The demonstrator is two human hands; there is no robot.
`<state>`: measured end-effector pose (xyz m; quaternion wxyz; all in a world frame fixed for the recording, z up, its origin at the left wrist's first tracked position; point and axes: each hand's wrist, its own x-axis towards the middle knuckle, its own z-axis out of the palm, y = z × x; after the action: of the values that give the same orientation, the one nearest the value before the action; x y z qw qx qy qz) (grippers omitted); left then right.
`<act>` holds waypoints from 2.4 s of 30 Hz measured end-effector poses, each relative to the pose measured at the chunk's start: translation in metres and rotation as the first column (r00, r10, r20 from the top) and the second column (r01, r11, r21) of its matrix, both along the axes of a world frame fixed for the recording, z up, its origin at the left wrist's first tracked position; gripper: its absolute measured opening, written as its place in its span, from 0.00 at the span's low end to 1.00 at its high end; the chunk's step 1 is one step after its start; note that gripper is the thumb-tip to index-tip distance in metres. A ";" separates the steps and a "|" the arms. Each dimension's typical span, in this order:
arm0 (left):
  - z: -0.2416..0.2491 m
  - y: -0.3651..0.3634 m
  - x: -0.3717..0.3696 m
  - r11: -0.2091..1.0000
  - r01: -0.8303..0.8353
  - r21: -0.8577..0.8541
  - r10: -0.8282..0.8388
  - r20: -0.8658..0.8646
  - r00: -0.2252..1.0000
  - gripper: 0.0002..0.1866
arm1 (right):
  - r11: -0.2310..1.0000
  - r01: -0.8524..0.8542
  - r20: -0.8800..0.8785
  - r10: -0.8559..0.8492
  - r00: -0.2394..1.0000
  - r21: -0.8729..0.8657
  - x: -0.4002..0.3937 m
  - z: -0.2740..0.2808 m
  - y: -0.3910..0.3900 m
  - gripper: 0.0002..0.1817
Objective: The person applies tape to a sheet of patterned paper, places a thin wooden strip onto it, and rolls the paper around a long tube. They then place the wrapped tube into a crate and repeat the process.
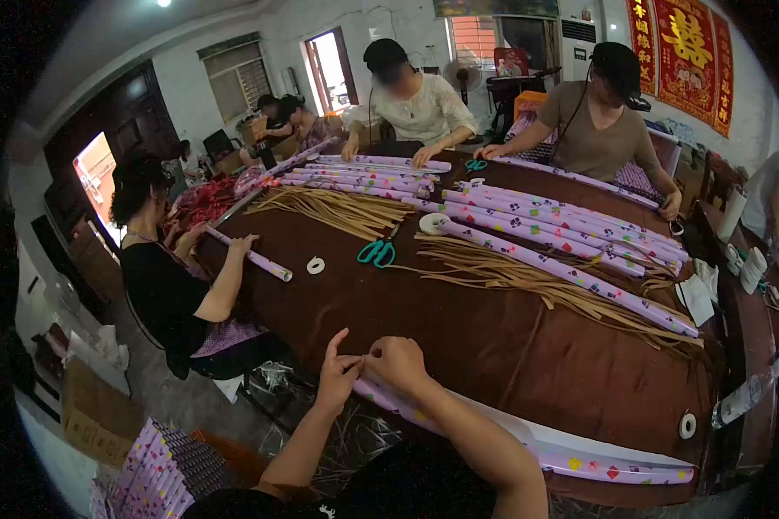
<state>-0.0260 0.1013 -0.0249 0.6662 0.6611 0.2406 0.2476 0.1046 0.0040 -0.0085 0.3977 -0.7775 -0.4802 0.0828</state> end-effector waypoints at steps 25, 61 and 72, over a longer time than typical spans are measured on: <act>0.003 -0.130 0.033 -0.028 0.341 0.940 -0.661 -0.273 0.699 0.14 | 0.870 0.456 -0.670 -0.225 0.708 0.190 0.133 0.089 -0.092 0.10; 0.013 -0.124 0.044 -0.067 0.198 0.978 -0.675 -0.191 0.713 0.20 | -0.031 0.987 0.862 -0.493 0.120 -0.155 0.053 0.093 -0.590 0.19; 0.013 -0.122 0.045 -0.130 0.213 0.968 -0.637 -0.246 0.730 0.21 | 0.845 0.534 0.681 -0.391 0.619 -0.001 0.162 0.025 -0.289 0.07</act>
<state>0.0194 -0.0211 -0.0117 0.1011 0.9136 -0.3370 0.2037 0.2670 -0.2851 0.0166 0.1286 -0.8890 -0.3594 -0.2528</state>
